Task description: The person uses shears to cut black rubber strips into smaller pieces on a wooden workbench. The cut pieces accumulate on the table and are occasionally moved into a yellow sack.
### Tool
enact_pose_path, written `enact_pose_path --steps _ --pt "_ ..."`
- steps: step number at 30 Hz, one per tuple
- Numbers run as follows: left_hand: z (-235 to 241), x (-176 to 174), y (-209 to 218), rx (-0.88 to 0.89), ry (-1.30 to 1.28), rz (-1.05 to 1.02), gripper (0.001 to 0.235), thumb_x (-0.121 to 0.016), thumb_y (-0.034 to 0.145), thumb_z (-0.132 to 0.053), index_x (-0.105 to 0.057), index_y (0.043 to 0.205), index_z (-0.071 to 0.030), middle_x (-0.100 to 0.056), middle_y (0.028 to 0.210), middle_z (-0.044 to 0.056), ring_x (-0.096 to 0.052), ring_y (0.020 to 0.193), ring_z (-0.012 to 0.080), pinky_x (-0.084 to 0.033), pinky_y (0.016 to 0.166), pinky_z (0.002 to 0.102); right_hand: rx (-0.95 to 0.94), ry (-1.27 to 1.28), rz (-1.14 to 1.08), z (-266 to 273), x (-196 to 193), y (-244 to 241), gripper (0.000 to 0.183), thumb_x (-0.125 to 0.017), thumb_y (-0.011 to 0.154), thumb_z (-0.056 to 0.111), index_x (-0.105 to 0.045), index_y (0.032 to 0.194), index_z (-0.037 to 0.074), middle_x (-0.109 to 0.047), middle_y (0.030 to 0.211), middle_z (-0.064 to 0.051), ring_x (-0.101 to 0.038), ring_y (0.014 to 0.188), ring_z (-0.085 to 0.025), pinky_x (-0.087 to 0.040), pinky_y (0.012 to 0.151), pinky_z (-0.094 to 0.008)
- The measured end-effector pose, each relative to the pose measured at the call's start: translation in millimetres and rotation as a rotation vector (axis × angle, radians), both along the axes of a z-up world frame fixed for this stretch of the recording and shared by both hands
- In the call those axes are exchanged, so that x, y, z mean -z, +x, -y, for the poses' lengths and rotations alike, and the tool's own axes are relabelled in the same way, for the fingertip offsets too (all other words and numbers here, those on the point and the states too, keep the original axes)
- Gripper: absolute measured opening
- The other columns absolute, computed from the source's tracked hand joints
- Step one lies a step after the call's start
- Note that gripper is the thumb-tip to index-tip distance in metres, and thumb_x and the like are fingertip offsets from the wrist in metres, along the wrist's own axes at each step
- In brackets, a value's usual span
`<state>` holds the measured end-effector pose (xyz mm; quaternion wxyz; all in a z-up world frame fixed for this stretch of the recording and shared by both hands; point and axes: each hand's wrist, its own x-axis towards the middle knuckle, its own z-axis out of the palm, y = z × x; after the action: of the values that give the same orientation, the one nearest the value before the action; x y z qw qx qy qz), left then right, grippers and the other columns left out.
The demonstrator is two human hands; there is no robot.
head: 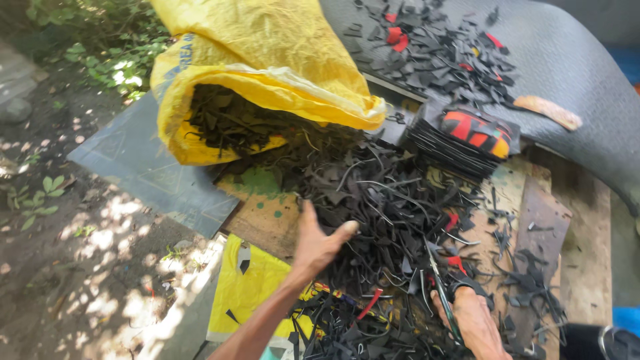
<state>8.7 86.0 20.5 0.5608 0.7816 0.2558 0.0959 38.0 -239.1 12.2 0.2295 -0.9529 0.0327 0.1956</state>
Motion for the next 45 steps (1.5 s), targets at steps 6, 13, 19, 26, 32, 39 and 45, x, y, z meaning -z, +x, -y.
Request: enact_pose_path --steps 6,13,19,26,32,39,45 --pt "51.7 11.7 41.9 -0.184 -0.169 0.083 0.127 -0.091 0.058 -0.043 -0.022 0.157 -0.004 -0.035 0.152 0.024 -0.04 0.139 0.0377 -0.036 0.114 0.045 -0.039 0.224 -0.06 -35.5 -1.6 2.3 0.042 -0.073 0.087 0.036 -0.066 0.07 -0.003 -0.06 0.05 -0.011 -0.06 0.046 -0.022 -0.048 0.048 -0.04" --pt "18.4 -2.7 56.3 -0.137 -0.457 0.38 0.1 -0.088 0.061 -0.022 -0.042 0.148 -0.002 -0.063 0.13 0.014 -0.062 0.115 0.0249 -0.051 0.101 0.035 -0.017 0.372 -0.061 -81.5 -19.6 10.6 0.04 -0.069 0.09 0.037 -0.067 0.075 -0.001 -0.059 0.049 -0.008 -0.059 0.04 -0.02 -0.047 0.041 -0.037" --pt "3.5 -54.0 54.7 0.104 -0.023 0.496 0.078 -0.079 0.08 -0.013 -0.047 0.151 -0.015 -0.059 0.135 0.018 -0.067 0.117 0.0306 -0.061 0.1 0.038 0.068 0.314 -0.115 -70.1 -44.1 28.9 0.038 -0.071 0.09 0.037 -0.073 0.087 0.0 -0.062 0.057 -0.009 -0.059 0.046 -0.02 -0.048 0.043 -0.038" --pt "2.7 -34.3 13.2 0.802 0.635 0.319 0.085 -0.088 0.064 -0.002 -0.052 0.14 -0.011 -0.029 0.159 0.031 -0.022 0.145 0.0549 -0.016 0.107 0.07 0.257 0.142 -0.026 13.1 2.7 -18.2 0.036 -0.077 0.082 0.037 -0.077 0.097 0.005 -0.069 0.06 -0.019 -0.069 0.053 -0.029 -0.056 0.056 -0.045" --pt "5.0 3.9 -26.6 0.533 0.714 0.511 0.039 -0.073 0.08 -0.004 -0.07 0.116 -0.018 -0.058 0.149 0.002 -0.049 0.155 0.0302 -0.031 0.135 0.054 0.392 0.234 -0.018 43.3 30.7 -60.7 0.035 -0.079 0.083 0.036 -0.073 0.091 0.003 -0.064 0.056 -0.016 -0.062 0.049 -0.025 -0.05 0.051 -0.043" --pt "20.7 0.0 -25.1 0.561 0.295 0.284 0.048 -0.081 0.083 -0.013 -0.065 0.126 0.003 -0.055 0.139 0.026 -0.051 0.13 0.0416 -0.04 0.109 0.048 0.52 0.28 -0.112 31.8 14.2 -58.5 0.034 -0.08 0.083 0.033 -0.072 0.092 0.002 -0.059 0.054 -0.012 -0.055 0.045 -0.022 -0.044 0.045 -0.04" --pt "8.7 -20.7 -6.8 0.454 -0.012 0.359 0.019 -0.074 0.089 -0.006 -0.075 0.109 -0.003 -0.077 0.105 0.012 -0.073 0.097 0.0238 -0.059 0.086 0.036 0.499 0.288 -0.087 30.9 11.6 -61.5 0.037 -0.08 0.083 0.034 -0.07 0.087 -0.001 -0.06 0.054 -0.012 -0.056 0.044 -0.022 -0.044 0.043 -0.039"
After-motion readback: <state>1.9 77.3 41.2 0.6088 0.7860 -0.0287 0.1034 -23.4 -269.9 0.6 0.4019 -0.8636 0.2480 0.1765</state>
